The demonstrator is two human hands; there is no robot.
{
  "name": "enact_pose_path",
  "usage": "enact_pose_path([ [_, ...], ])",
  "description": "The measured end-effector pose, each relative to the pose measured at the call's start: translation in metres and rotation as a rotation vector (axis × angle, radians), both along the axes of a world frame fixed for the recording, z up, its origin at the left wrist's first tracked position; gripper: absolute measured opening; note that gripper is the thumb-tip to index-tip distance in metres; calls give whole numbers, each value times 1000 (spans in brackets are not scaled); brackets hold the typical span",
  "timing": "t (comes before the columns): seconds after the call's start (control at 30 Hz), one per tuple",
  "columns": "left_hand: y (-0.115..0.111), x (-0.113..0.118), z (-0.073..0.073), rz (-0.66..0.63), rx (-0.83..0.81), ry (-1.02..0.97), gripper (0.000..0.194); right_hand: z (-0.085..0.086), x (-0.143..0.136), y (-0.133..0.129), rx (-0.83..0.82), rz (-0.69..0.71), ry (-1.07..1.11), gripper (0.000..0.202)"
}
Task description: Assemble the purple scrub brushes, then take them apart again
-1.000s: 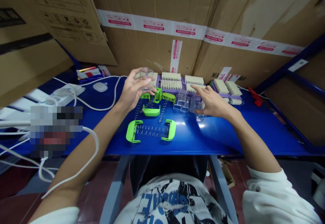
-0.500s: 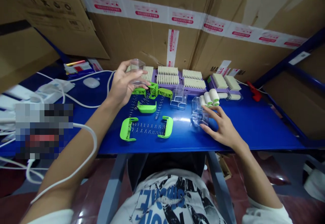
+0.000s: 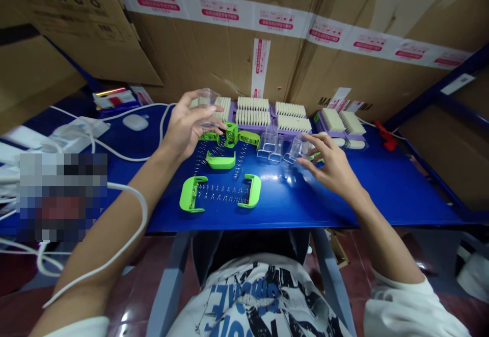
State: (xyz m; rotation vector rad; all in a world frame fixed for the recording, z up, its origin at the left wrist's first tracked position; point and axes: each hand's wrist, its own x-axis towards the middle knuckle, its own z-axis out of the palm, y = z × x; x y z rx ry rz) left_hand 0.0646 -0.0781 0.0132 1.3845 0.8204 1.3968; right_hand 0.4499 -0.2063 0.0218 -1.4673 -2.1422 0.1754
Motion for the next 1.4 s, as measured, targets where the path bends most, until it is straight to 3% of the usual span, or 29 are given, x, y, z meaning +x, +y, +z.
enact_pose_path([
  [0.2, -4, 5, 2, -22, -17, 8, 56, -14, -27, 23, 0, -96, -99, 62],
  [0.4, -4, 5, 7, -12, 31, 32, 57, -17, -19, 32, -81, -12, -65, 58],
  [0.53, -3, 28, 8, 47, 286, 341, 63, -18, -12, 37, -103, 20, 22, 54],
  [0.7, 1, 80, 0, -32, 650, 796, 86, -20, -18, 38, -98, -27, 67, 54],
  [0.77, 0, 94, -2, -14, 744, 921, 94, -18, -20, 41, -99, -20, 55, 54],
  [0.87, -7, 107, -2, 8, 811, 1120, 92, -13, -19, 47, -111, -1, 77, 53],
  [1.03, -20, 119, 4, -13, 735, 1272, 84, -13, -14, 50, -26, -32, 122, 54],
  [1.4, -17, 131, -10, 17, 593, 1114, 91, -28, -15, 56, 29, 87, 45, 54],
])
